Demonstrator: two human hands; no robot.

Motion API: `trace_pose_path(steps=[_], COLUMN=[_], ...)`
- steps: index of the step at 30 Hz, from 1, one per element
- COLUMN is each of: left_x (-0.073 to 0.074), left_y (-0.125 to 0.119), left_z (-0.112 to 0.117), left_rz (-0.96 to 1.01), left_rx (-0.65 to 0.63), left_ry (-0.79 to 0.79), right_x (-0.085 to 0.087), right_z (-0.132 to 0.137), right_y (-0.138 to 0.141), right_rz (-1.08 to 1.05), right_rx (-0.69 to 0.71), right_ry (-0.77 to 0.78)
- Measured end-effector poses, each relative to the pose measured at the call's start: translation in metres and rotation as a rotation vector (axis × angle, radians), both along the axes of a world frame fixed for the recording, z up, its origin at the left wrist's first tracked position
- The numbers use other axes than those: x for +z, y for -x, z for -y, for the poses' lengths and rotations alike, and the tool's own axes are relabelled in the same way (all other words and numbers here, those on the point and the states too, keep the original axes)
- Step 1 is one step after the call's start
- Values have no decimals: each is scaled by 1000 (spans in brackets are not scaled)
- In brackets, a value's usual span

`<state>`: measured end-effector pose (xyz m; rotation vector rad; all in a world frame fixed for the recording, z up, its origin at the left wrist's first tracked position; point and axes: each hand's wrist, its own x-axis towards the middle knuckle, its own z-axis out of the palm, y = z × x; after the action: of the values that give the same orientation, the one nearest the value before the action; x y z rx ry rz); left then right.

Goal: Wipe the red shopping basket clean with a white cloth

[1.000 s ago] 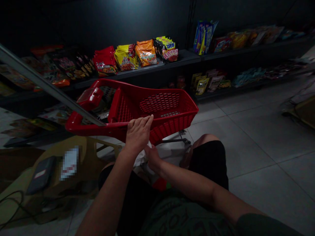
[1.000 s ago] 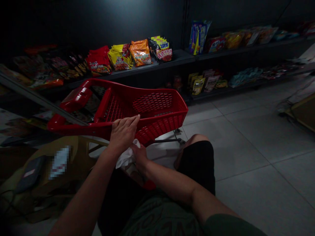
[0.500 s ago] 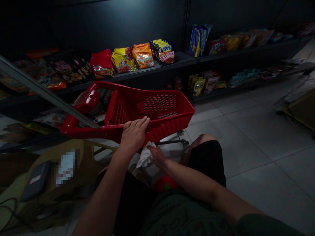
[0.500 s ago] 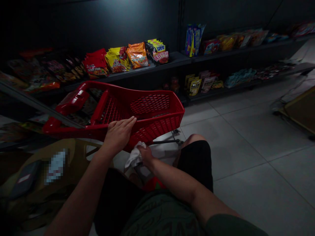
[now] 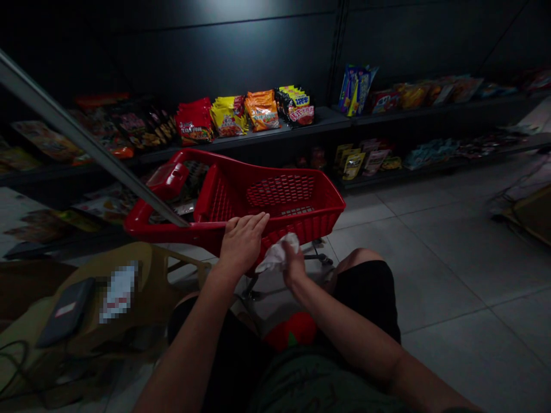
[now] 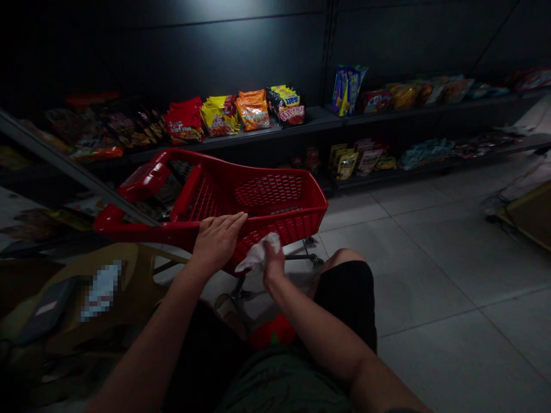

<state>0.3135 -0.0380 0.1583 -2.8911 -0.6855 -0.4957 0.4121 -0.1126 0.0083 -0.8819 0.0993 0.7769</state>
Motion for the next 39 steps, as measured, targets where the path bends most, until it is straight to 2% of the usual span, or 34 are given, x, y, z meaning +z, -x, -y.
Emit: trace_pose_path(steps=[1, 3, 4, 5, 7, 9, 11, 13, 14, 16, 17, 19, 21, 22, 23, 24, 28, 29, 31, 32, 34, 35, 37, 38, 39], left_x=[0, 1, 1, 1, -1, -2, -4, -6, -6, -5, -5, -3, -2, -2, -2, -3, -5, -6, -6, -5, -4, -3, -1, -1, 0], left_y=[1, 3, 4, 5, 8, 9, 9, 8, 7, 6, 6, 5, 6, 6, 6, 6, 5, 4, 3, 3, 2, 2, 1, 1, 2], left_z=[0, 0, 0, 0, 0, -1, -2, -1, -1, 0, 1, 2, 2, 2, 2, 2, 1, 1, 2, 2, 3, 4, 5, 6, 6], left_rz=[-1, -3, -2, 0, 13, 33, 58, 72, 77, 82, 83, 87, 87, 90, 91, 96, 113, 117, 124, 125, 117, 110, 97, 93, 92], left_rx=[0, -1, -2, -3, -4, -2, 13, 29, 32, 27, 23, 19, 17, 16, 15, 15, 18, 21, 26, 27, 29, 32, 39, 42, 45], left_ry=[-4, -15, -19, -22, -26, -29, -31, -31, -32, -33, -32, -34, -39, -43, -45, -46, -44, -44, -47, -49, -54, -56, -56, -55, -54], right_x=[-1, -1, 0, 2, 7, 13, 19, 25, 27, 31, 33, 37, 41, 42, 43, 42, 40, 40, 41, 41, 44, 46, 52, 55, 57], right_z=[-6, -13, -13, -11, -1, 14, 28, 34, 33, 25, 19, 8, 5, 6, 10, 16, 40, 43, 42, 39, 28, 22, 13, 10, 8], right_y=[21, 50, 53, 47, 9, -46, -96, -118, -115, -88, -69, -32, -17, -20, -31, -49, -136, -150, -154, -144, -105, -80, -36, -22, -16], right_rz=[-22, -53, -56, -56, -56, -67, 9, 66, 70, 48, 47, 102, 167, 190, 201, 195, 39, -2, -30, -19, 35, 72, 141, 166, 178], right_rx=[173, 390, 415, 382, 188, -95, -370, -489, -481, -363, -256, 53, 293, 332, 298, 195, -393, -481, -517, -480, -331, -227, 116, 218, 261], right_ry=[13, 28, 27, 19, 11, 43, 58, 71, 73, 57, 32, -29, -55, -45, -23, 4, 43, 39, 31, 29, 20, 8, -60, -93, -111])
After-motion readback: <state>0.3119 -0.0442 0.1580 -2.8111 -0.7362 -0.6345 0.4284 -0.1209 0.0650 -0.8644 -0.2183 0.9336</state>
